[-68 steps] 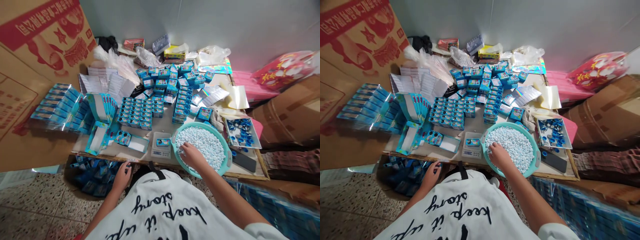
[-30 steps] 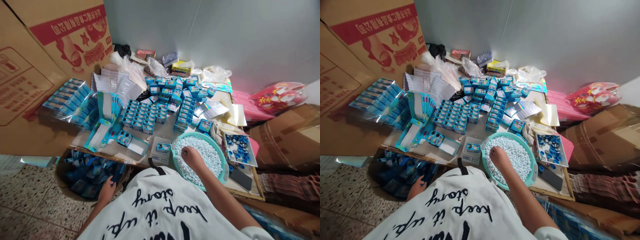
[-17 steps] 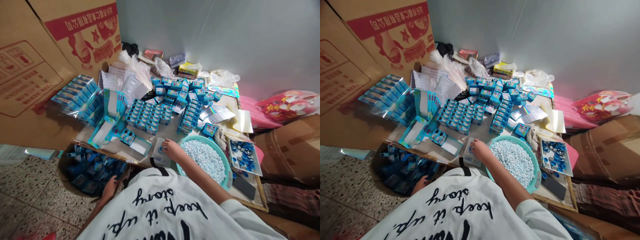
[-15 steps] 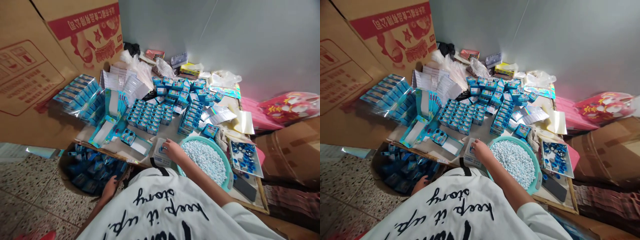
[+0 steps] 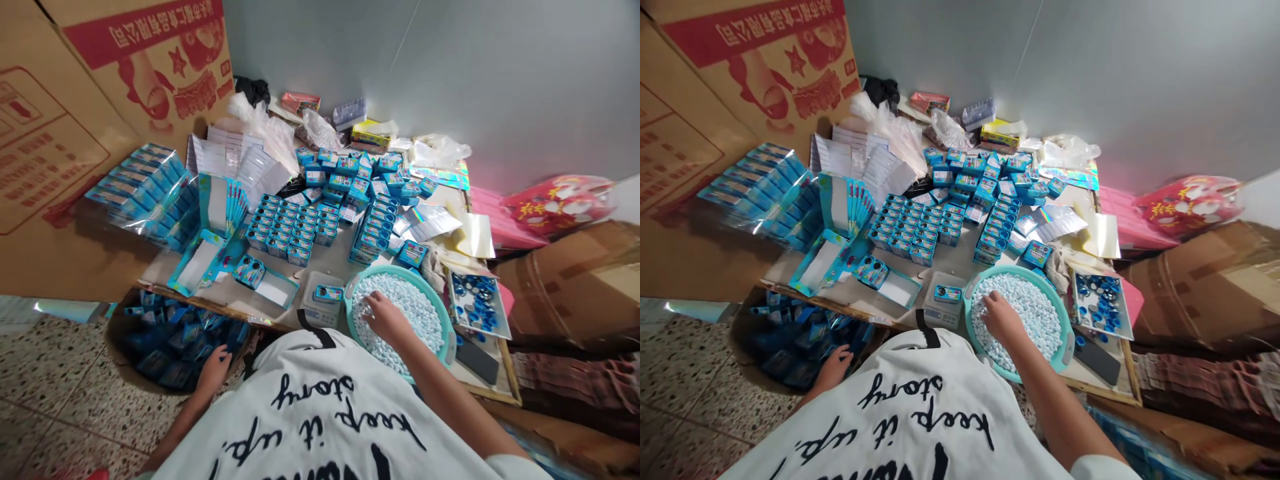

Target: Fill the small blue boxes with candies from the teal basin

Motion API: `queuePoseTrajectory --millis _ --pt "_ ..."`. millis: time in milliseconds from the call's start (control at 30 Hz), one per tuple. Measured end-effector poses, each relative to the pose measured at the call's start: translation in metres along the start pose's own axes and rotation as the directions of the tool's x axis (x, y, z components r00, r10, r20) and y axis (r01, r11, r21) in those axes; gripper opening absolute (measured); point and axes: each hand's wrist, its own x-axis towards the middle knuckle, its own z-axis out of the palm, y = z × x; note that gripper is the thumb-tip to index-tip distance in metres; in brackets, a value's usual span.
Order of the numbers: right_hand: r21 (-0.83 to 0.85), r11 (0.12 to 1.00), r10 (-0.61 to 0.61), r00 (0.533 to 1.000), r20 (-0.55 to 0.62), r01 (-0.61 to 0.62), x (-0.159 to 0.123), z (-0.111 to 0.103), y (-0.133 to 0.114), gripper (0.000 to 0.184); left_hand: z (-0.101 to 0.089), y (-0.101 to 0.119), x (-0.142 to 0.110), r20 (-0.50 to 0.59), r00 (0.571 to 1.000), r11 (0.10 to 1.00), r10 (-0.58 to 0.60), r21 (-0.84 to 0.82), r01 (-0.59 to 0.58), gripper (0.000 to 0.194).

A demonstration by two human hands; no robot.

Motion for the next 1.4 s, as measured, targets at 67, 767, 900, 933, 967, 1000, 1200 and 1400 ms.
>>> queuePoseTrajectory --millis 67,767,900,933,967,1000,1200,1400 --pt "0.009 1.000 0.007 1.000 -0.012 -0.007 -0.006 0.008 0.001 0.030 -0.001 0.000 0.003 0.022 1.000 1.000 0.021 -0.017 -0.020 0.050" --pt "-0.100 0.993 0.071 0.989 0.131 -0.059 0.005 0.007 -0.011 0.020 0.011 -0.009 -0.002 0.203 0.979 0.994 0.000 -0.103 0.021 0.058" --pt "-0.087 0.996 0.017 0.988 0.153 -0.003 0.007 0.003 -0.004 0.016 0.008 -0.010 -0.004 0.208 0.978 0.993 0.027 -0.118 -0.002 0.058" --pt "-0.080 0.997 0.004 0.990 0.144 0.008 0.007 0.004 -0.002 0.015 0.007 -0.011 -0.005 0.213 0.977 0.993 0.033 -0.118 -0.007 0.058" --pt "-0.077 0.997 -0.004 0.991 0.133 0.014 0.006 0.004 0.000 0.015 0.006 -0.012 -0.006 0.214 0.976 0.993 0.037 -0.116 -0.012 0.057" --pt "-0.077 0.997 -0.008 0.993 0.120 0.018 0.006 0.005 0.002 0.015 0.005 -0.013 -0.007 0.215 0.976 0.993 0.041 -0.113 -0.017 0.056" --pt "-0.005 0.999 -0.047 0.999 0.026 0.047 0.001 0.007 0.008 0.018 0.000 -0.018 -0.014 0.226 0.972 0.993 0.069 -0.111 -0.045 0.054" --pt "0.114 0.984 -0.126 0.987 -0.104 0.137 0.008 -0.011 -0.012 0.021 0.000 -0.018 -0.018 0.261 0.963 0.992 0.074 -0.114 -0.045 0.061"
